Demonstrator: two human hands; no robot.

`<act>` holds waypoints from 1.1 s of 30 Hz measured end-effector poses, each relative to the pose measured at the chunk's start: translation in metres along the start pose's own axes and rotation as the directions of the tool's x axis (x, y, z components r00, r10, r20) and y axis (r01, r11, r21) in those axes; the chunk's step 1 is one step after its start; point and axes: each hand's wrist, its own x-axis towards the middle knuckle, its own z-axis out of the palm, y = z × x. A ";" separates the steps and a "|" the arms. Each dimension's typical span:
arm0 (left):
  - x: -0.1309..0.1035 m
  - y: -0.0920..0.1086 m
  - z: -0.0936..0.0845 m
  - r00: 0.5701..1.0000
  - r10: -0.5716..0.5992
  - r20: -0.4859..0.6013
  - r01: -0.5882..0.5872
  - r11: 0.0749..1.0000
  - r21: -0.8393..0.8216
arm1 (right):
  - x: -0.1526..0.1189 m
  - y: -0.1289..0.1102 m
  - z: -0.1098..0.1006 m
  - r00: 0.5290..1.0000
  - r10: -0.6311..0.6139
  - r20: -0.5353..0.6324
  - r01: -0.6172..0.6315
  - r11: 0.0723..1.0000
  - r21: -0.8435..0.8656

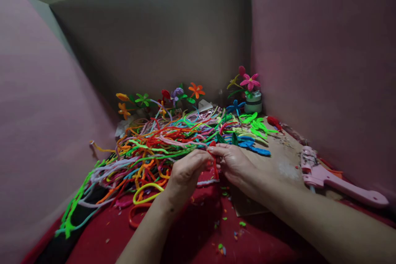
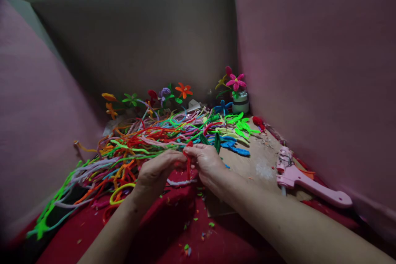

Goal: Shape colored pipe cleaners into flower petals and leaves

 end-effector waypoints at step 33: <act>0.002 -0.012 -0.001 0.933 -0.343 -0.112 0.360 0.900 0.245 | -0.012 0.002 0.005 0.995 -0.060 0.080 0.086 0.921 -0.381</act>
